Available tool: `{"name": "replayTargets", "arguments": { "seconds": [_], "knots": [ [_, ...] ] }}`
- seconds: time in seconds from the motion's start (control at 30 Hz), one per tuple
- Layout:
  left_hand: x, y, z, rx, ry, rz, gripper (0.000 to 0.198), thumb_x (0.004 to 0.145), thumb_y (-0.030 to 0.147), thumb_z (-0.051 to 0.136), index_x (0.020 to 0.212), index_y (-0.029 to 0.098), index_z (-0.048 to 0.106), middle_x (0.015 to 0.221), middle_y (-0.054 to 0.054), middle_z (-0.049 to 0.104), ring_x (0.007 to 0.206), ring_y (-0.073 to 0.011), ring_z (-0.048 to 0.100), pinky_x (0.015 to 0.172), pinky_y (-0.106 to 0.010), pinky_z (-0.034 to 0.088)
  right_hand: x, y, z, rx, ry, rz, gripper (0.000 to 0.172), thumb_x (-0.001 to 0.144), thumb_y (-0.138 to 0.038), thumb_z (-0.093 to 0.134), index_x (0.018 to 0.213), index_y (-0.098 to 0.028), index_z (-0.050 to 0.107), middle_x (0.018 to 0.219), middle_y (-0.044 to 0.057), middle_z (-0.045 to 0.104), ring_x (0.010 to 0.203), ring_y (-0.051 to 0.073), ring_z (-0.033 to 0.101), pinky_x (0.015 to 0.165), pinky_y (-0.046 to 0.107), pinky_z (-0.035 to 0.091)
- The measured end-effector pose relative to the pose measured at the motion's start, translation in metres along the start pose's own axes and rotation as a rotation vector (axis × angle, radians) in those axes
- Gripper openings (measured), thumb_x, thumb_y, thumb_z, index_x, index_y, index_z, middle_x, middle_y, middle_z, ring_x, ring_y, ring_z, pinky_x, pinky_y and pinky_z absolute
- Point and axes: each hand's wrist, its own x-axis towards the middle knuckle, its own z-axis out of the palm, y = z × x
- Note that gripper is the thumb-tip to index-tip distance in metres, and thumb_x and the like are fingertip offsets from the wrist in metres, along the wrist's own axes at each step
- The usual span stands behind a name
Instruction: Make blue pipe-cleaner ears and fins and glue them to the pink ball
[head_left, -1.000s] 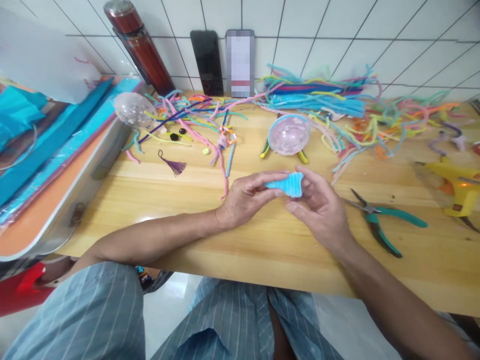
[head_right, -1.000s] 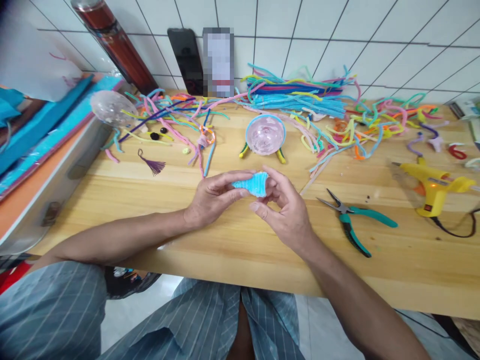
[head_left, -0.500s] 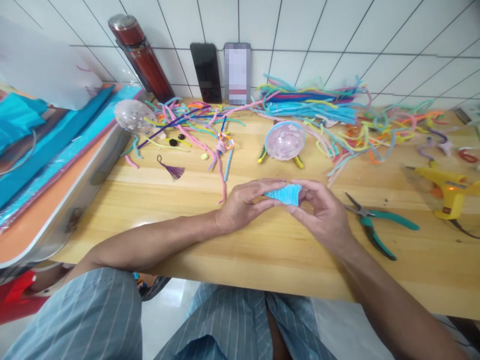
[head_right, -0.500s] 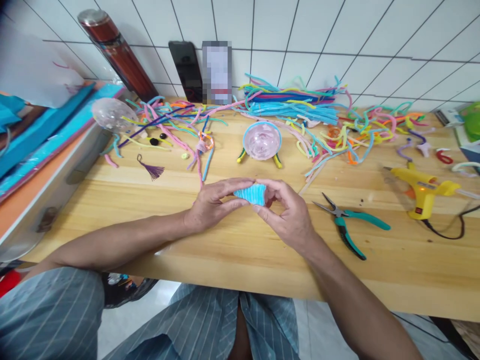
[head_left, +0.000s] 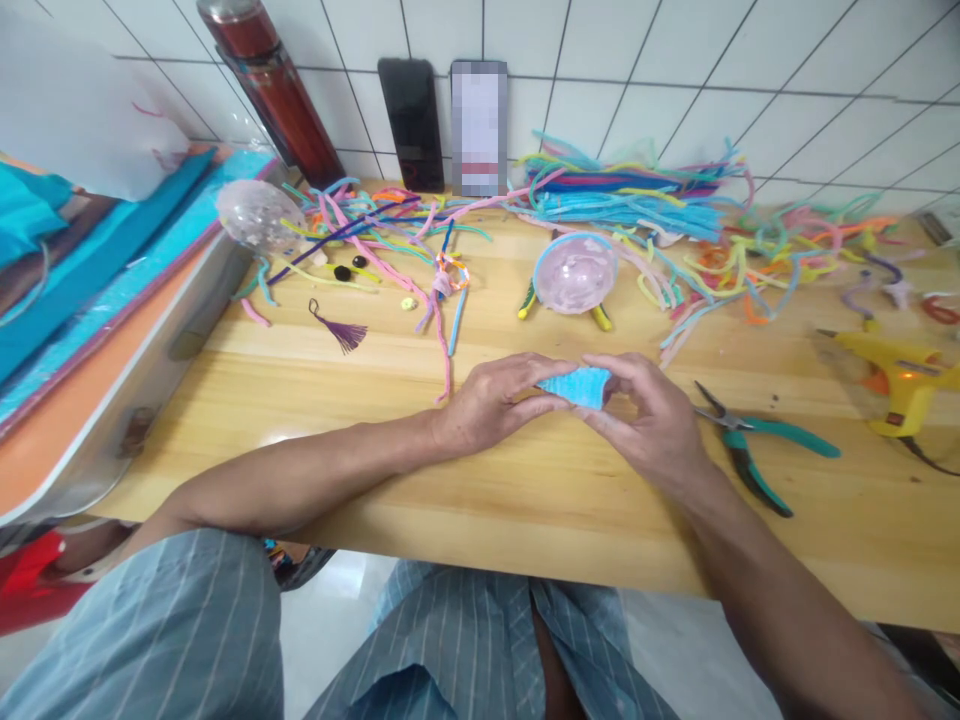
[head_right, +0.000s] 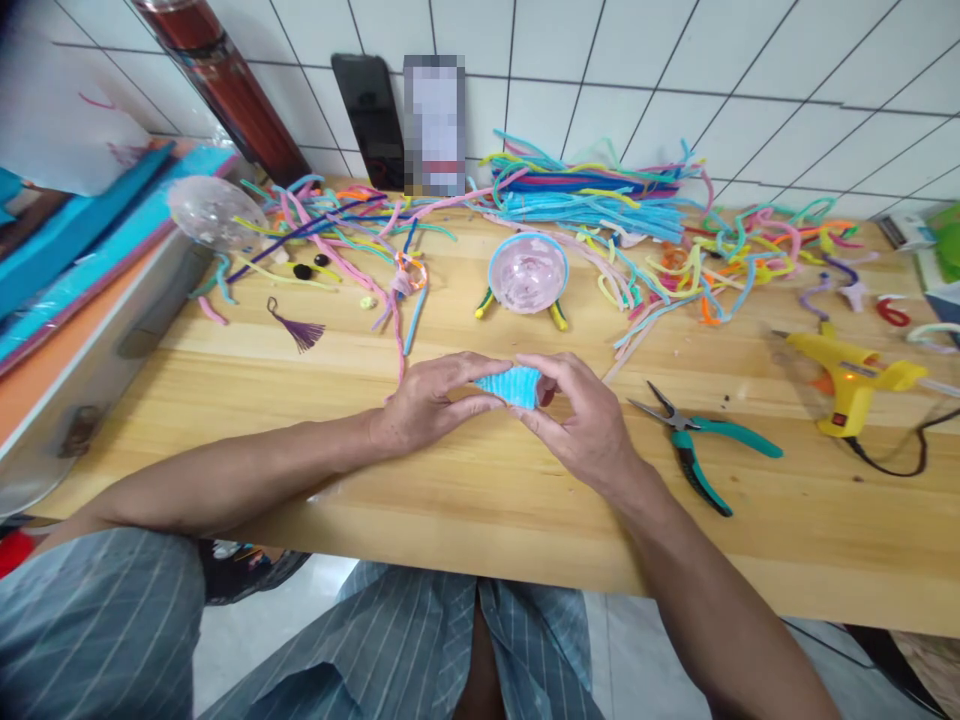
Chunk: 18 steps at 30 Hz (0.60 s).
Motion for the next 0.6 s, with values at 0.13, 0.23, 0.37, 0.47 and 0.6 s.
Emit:
{"name": "replayTargets", "arguments": {
  "seconds": [0.13, 0.23, 0.37, 0.47, 0.6],
  "knots": [
    [0.0, 0.0002, 0.0006, -0.034, 0.015, -0.058, 0.037, 0.103, 0.025, 0.076, 0.139, 0.018, 0.072, 0.122, -0.012, 0.085, 0.109, -0.017, 0.083, 0.096, -0.026, 0.067, -0.0011, -0.0001, -0.0013, 0.037, -0.011, 0.078, 0.055, 0.093, -0.02, 0.082, 0.144, -0.036, 0.07, 0.099, 0.0, 0.072, 0.083, 0.019, 0.071, 0.079, 0.036, 0.061],
    [0.0017, 0.0023, 0.0006, -0.103, 0.007, -0.132, 0.03, 0.105, 0.027, 0.074, 0.133, 0.017, 0.075, 0.117, -0.01, 0.086, 0.099, -0.0145, 0.083, 0.087, -0.023, 0.067, -0.0006, -0.0009, -0.0027, 0.029, -0.018, 0.076, 0.053, 0.093, -0.023, 0.083, 0.142, -0.035, 0.07, 0.101, 0.002, 0.072, 0.084, 0.02, 0.071, 0.08, 0.037, 0.061],
    [0.0038, 0.006, 0.0008, -0.178, -0.013, -0.233, 0.025, 0.105, 0.027, 0.073, 0.127, 0.015, 0.077, 0.114, -0.009, 0.086, 0.098, -0.015, 0.083, 0.086, -0.023, 0.065, 0.0006, -0.0015, -0.0038, 0.008, -0.029, 0.064, 0.052, 0.093, -0.026, 0.084, 0.142, -0.033, 0.07, 0.109, 0.005, 0.074, 0.089, 0.022, 0.072, 0.082, 0.04, 0.062],
    [0.0038, 0.0066, 0.0013, -0.212, -0.018, -0.27, 0.024, 0.104, 0.026, 0.073, 0.124, 0.015, 0.077, 0.113, -0.009, 0.085, 0.098, -0.015, 0.082, 0.087, -0.024, 0.064, 0.001, -0.0018, -0.0039, 0.01, -0.014, 0.046, 0.056, 0.093, -0.026, 0.084, 0.146, -0.034, 0.068, 0.111, 0.005, 0.074, 0.09, 0.022, 0.072, 0.082, 0.04, 0.062],
    [0.0035, 0.0061, 0.003, -0.257, -0.037, -0.335, 0.026, 0.102, 0.027, 0.073, 0.124, 0.016, 0.078, 0.114, -0.009, 0.085, 0.095, -0.0144, 0.079, 0.087, -0.024, 0.062, 0.0021, -0.0032, -0.0038, -0.035, 0.036, -0.012, 0.048, 0.095, -0.027, 0.081, 0.142, -0.035, 0.072, 0.117, 0.007, 0.075, 0.094, 0.023, 0.072, 0.083, 0.042, 0.062]
  ]
}}
